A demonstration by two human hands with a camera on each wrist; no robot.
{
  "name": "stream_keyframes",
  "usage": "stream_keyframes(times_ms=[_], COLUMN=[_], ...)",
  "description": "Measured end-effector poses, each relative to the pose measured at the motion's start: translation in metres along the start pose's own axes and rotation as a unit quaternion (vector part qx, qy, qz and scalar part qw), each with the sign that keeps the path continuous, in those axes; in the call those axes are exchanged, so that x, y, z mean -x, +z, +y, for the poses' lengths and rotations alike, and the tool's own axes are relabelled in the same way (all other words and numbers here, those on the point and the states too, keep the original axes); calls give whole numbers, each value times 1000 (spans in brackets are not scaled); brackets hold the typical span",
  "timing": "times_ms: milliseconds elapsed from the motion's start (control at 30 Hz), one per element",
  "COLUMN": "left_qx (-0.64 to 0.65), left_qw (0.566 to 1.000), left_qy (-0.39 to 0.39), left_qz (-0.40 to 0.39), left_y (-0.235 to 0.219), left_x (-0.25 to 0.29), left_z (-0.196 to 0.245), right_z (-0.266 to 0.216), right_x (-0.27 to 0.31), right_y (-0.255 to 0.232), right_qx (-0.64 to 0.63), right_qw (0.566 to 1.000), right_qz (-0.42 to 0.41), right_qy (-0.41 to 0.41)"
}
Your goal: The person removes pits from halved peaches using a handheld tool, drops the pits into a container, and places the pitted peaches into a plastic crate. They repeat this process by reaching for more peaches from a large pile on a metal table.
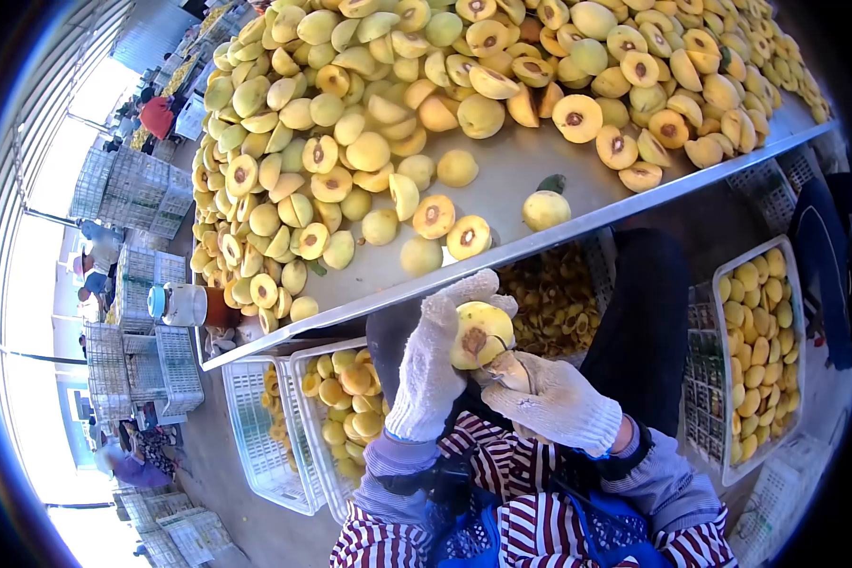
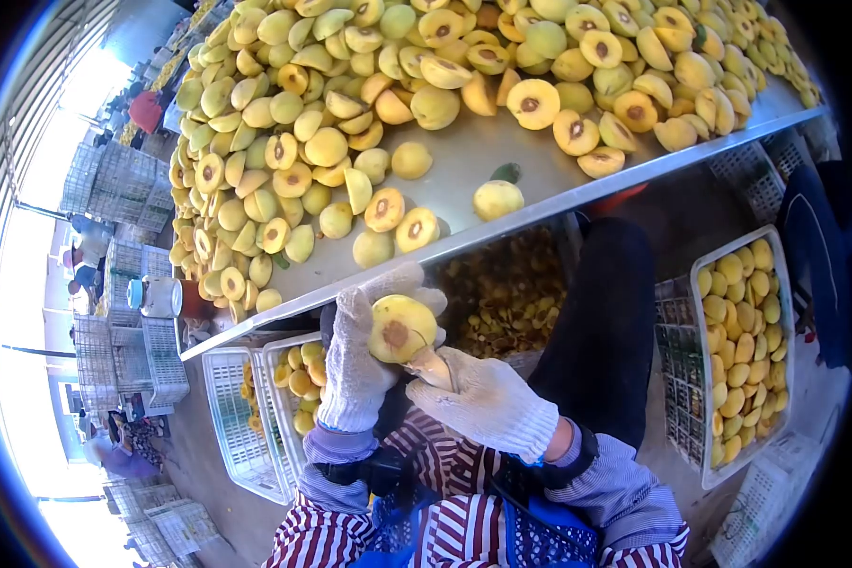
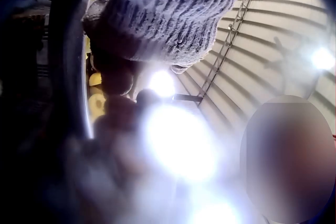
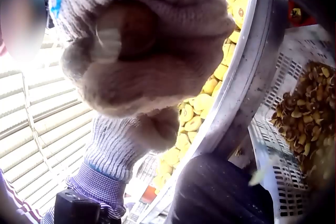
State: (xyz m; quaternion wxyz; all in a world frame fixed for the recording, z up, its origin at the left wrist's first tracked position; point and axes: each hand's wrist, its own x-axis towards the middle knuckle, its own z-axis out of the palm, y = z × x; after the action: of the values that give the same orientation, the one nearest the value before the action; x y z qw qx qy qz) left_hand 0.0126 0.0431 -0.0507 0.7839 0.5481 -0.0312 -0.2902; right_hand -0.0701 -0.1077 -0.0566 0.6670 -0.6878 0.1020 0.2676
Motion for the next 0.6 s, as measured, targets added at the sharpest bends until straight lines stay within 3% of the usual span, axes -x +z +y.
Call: stream_keyframes(times_ms=[100, 267, 433, 533, 600], left_qx=[-33, -50, -42, -8, -6], left_qw=[999, 995, 997, 1000, 1000], left_qy=[25, 69, 21, 6, 16], left_qz=[0, 43, 54, 27, 15], left_y=[14, 31, 41, 37, 37], left_x=[7, 16, 20, 19, 17], left_z=[3, -1, 9, 8, 7], right_z=[2, -2, -1, -28, -17], right_x=[1, 6, 13, 17, 16], right_y=[3, -2, 7, -8, -7], right_qx=[30, 20, -111, -70, -81], right_qw=[999, 1000, 993, 989, 994], right_qz=[28, 6, -28, -68, -58], right_qy=[-15, 4, -20, 110, 50])
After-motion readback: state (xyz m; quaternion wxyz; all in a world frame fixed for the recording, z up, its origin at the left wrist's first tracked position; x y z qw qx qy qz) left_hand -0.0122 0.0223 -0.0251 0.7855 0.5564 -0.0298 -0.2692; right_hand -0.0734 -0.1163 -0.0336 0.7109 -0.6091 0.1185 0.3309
